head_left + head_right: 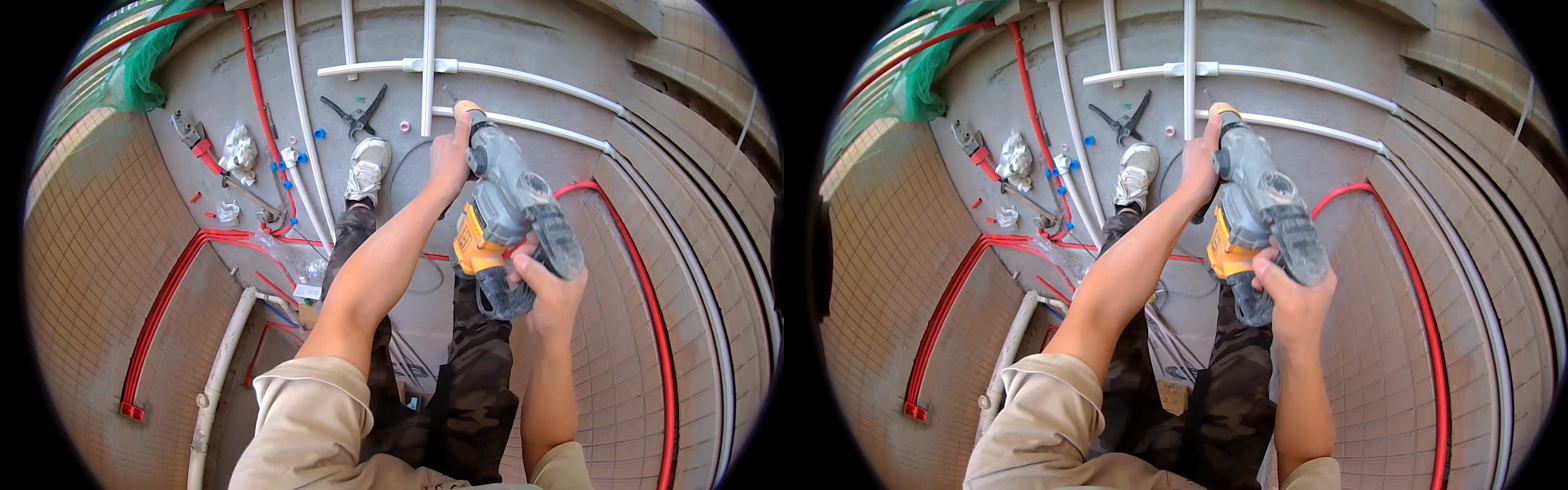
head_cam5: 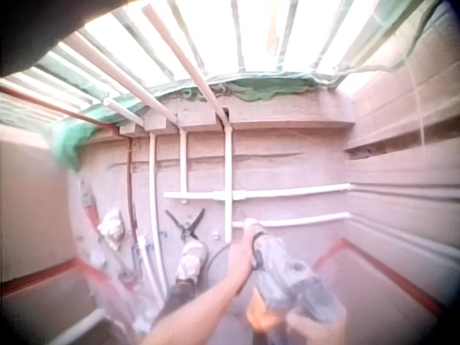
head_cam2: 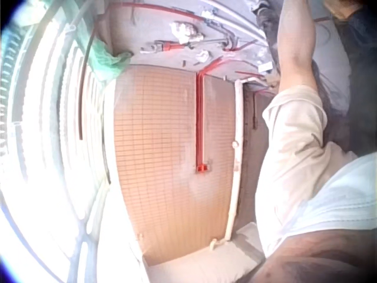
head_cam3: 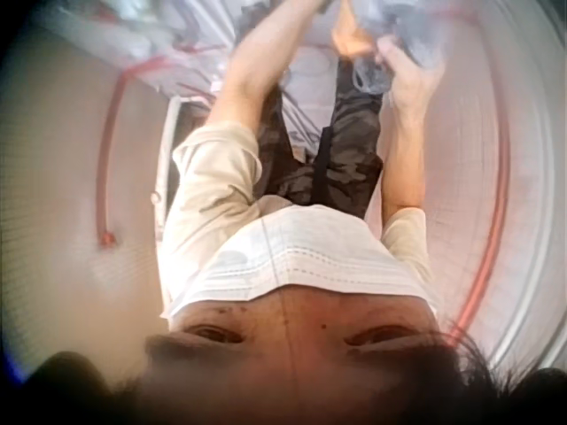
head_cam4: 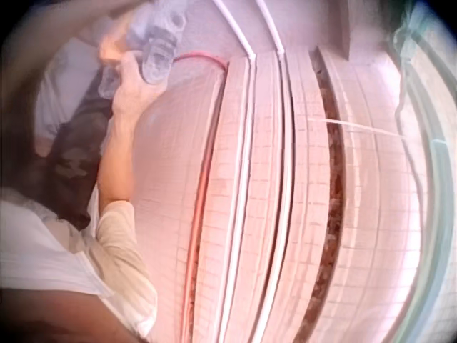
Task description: The person assembles white PVC pipes with elbow fittings on a tiled floor. They then use a power drill to bore holes into the floor to secure the pipes in place. Finally, the person cleans up the resulting debris by hand.
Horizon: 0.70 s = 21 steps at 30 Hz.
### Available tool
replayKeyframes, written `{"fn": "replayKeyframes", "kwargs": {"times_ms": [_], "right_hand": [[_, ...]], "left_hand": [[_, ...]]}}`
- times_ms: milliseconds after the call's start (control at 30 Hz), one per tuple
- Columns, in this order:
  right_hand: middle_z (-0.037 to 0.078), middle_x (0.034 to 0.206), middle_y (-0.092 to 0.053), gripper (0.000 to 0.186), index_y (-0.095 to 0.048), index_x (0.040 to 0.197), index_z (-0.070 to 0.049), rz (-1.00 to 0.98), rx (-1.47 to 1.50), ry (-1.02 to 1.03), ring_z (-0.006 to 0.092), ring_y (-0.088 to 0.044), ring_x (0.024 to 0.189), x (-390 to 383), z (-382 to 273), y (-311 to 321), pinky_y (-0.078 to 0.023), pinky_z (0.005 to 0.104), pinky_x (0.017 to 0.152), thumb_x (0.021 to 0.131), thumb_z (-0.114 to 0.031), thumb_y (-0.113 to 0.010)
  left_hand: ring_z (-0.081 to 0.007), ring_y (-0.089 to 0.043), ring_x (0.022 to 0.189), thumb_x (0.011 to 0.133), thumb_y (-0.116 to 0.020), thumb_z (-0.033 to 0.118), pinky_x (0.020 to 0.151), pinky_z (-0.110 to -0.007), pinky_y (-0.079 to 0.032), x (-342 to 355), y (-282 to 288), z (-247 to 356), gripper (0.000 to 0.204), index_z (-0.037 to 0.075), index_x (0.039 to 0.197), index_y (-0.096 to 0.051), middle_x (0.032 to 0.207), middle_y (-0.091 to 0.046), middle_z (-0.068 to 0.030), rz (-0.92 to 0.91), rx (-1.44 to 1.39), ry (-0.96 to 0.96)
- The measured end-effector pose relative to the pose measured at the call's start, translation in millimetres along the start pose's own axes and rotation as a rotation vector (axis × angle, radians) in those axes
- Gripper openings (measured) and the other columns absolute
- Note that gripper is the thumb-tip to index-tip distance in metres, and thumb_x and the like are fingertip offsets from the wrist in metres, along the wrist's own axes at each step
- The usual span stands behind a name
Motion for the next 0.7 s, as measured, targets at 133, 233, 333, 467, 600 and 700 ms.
{"fn": "replayKeyframes", "kwargs": {"times_ms": [133, 233, 333, 467, 600, 700], "right_hand": [[0.009, 0.091, -0.068, 0.036, -0.064, 0.118, 0.007, -0.019, 0.026, -0.011, 0.0139, -0.063, 0.071, -51, 14, -19, -0.052, 0.0289, 0.066, 0.083, 0.001, -0.073], [0.004, 0.086, -0.068, 0.017, -0.066, 0.101, 0.001, 0.029, 0.099, -0.058, 0.0100, -0.062, 0.072, -58, 30, -63, -0.051, 0.0263, 0.068, 0.086, 0.002, -0.074], [0.005, 0.089, -0.067, 0.023, -0.064, 0.108, 0.004, 0.036, 0.135, 0.011, 0.0105, -0.062, 0.072, -47, 66, -108, -0.051, 0.0269, 0.069, 0.088, 0.001, -0.074], [0.006, 0.089, -0.067, 0.028, -0.064, 0.114, 0.006, 0.133, 0.219, 0.023, 0.0114, -0.061, 0.072, -36, 95, -157, -0.051, 0.0278, 0.069, 0.088, 0.002, -0.073], [0.003, 0.087, -0.067, 0.016, -0.064, 0.101, 0.003, 0.233, 0.273, 0.050, 0.0086, -0.061, 0.074, -28, 107, -187, -0.050, 0.0265, 0.069, 0.088, 0.001, -0.074], [0.005, 0.088, -0.068, 0.021, -0.065, 0.106, 0.005, 0.246, 0.309, 0.023, 0.0093, -0.061, 0.071, -19, 115, -200, -0.052, 0.0264, 0.067, 0.089, 0.000, -0.075]], "left_hand": [[-0.0309, -0.060, 0.068, 0.101, -0.050, 0.065, 0.072, -0.047, -0.047, -29, 42, 16, 0.082, -0.013, 0.082, -0.069, 0.071, -0.065, -0.0259, 0.035, 0.176, -0.117], [-0.0332, -0.061, 0.070, 0.100, -0.051, 0.065, 0.076, -0.047, -0.048, -7, 77, 2, 0.082, -0.013, 0.083, -0.070, 0.072, -0.065, -0.0277, -0.010, 0.101, -0.070], [-0.0277, -0.060, 0.073, 0.099, -0.054, 0.062, 0.079, -0.044, -0.048, 29, 107, -3, 0.081, -0.016, 0.088, -0.069, 0.076, -0.068, -0.0246, -0.056, 0.087, -0.075], [-0.0240, -0.059, 0.074, 0.098, -0.057, 0.062, 0.079, -0.042, -0.048, 55, 122, 6, 0.080, -0.016, 0.087, -0.069, 0.075, -0.066, -0.0196, -0.159, 0.094, -0.024], [-0.0232, -0.060, 0.073, 0.098, -0.057, 0.063, 0.079, -0.040, -0.050, 82, 129, -4, 0.079, -0.014, 0.087, -0.072, 0.079, -0.069, -0.0162, -0.221, 0.192, -0.073], [-0.0170, -0.061, 0.075, 0.095, -0.062, 0.066, 0.074, -0.034, -0.050, 97, 132, -7, 0.075, -0.008, 0.092, -0.074, 0.086, -0.069, -0.0081, -0.297, 0.165, -0.018]]}}
Point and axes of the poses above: each hand's wrist, its own x-axis towards the middle knuckle, its own y-axis out of the back of the hand, z = x × y, the point moved 4 cm from there along x, towards the middle knuckle
